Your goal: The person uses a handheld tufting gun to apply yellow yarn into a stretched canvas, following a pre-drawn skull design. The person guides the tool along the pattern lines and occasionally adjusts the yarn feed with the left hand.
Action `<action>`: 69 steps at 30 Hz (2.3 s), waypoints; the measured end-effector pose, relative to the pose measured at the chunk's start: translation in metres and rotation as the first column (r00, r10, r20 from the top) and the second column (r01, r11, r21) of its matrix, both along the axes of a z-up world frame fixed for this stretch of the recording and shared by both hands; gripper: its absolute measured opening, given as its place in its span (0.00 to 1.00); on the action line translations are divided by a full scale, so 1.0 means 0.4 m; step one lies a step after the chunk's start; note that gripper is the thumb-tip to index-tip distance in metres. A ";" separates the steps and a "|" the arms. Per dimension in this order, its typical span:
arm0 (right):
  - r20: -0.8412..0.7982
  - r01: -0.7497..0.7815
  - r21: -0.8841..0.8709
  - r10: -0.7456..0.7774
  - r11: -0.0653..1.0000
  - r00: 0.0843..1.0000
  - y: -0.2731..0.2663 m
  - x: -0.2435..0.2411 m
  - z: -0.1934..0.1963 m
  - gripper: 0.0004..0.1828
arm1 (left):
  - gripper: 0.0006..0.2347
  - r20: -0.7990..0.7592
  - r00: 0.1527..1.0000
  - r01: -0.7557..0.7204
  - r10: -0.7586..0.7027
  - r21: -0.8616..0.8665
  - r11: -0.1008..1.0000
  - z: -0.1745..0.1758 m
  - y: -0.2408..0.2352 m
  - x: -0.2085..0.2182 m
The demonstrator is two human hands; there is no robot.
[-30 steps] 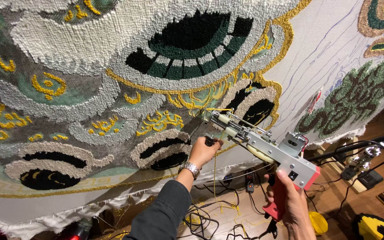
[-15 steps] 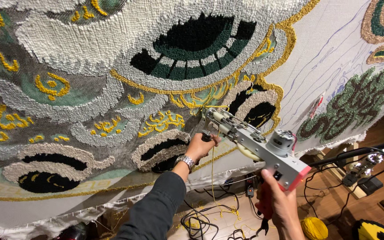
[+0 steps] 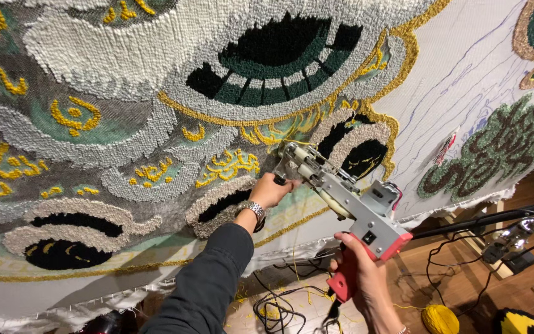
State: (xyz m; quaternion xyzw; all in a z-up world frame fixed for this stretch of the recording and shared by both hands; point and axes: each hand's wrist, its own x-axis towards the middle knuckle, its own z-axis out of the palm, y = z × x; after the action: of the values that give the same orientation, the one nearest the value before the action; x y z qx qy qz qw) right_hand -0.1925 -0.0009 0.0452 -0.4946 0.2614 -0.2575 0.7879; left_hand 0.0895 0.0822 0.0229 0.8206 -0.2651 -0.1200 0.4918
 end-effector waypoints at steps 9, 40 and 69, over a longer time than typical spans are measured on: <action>0.038 -0.087 0.102 0.083 0.991 0.996 -0.010 0.031 -0.069 0.19 | 0.24 0.147 0.988 -0.054 0.039 0.103 0.993 -0.002 0.005 0.027; 0.024 -0.068 0.134 0.066 0.989 0.998 -0.022 0.049 -0.033 0.17 | 0.24 0.147 0.987 -0.088 0.059 0.201 0.976 0.030 -0.029 0.039; -0.014 0.053 -0.092 -0.055 0.994 0.998 -0.058 0.047 -0.016 0.12 | 0.21 0.107 0.992 -0.048 0.068 -0.185 0.982 -0.009 -0.094 0.037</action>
State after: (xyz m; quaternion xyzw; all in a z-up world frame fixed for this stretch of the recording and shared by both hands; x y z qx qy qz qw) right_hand -0.1738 -0.0242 0.0389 -0.5250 0.2693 -0.2861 0.7550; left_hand 0.1045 0.0445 0.0193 0.7850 -0.2784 -0.0343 0.5524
